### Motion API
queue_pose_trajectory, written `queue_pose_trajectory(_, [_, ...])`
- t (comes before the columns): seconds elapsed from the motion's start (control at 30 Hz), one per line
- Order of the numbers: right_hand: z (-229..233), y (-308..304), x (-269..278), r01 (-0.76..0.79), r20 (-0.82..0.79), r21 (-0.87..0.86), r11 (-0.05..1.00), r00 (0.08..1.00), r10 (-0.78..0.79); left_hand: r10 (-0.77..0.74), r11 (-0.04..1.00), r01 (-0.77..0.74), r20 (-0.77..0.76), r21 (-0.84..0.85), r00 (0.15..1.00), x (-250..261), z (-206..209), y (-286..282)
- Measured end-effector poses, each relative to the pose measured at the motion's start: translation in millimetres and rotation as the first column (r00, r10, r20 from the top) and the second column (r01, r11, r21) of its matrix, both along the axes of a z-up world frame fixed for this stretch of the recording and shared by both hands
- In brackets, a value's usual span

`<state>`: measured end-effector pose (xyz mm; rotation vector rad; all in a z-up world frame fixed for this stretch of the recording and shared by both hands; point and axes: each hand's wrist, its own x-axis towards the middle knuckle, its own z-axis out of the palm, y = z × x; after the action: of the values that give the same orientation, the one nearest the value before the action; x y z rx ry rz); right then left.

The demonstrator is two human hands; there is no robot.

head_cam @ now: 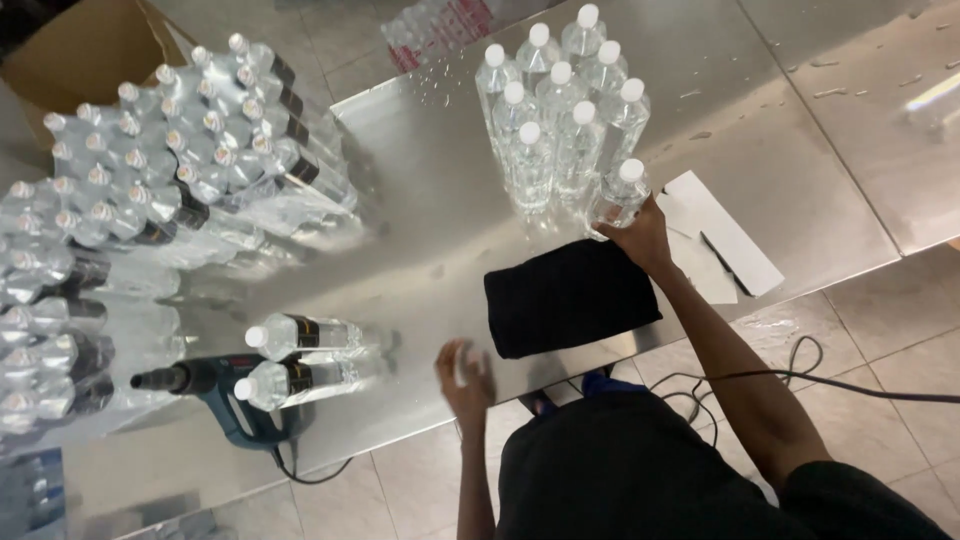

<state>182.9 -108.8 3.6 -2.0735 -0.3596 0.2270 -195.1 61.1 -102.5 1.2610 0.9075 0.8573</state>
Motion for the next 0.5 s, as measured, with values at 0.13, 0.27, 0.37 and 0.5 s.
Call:
queue_pose_trajectory(0.13, [41,-23,-31,-0.087,-0.01,-0.048,0.995,0.996,0.087,-0.349,0.901,0.416,-0.363,0.125,0.864,62,15,-17])
queue_pose_trajectory(0.27, [132,-28,-69,-0.282,-0.133,-0.3,0.911,0.958,0.252,-0.238,0.916,0.383,-0.608,0.119,0.757,113,3,2])
queue_pose_trajectory(0.37, [136,-19,-84,-0.43,-0.348,-0.433,0.792,0.891,0.293,-0.297,0.931,0.363,-0.649,-0.034,0.7,135,-20,29])
queue_pose_trajectory(0.5, [41,-19,-95,-0.53,-0.48,-0.444,0.722,0.822,0.307,-0.389,0.92,0.317,-0.621,-0.229,0.68,136,-45,52])
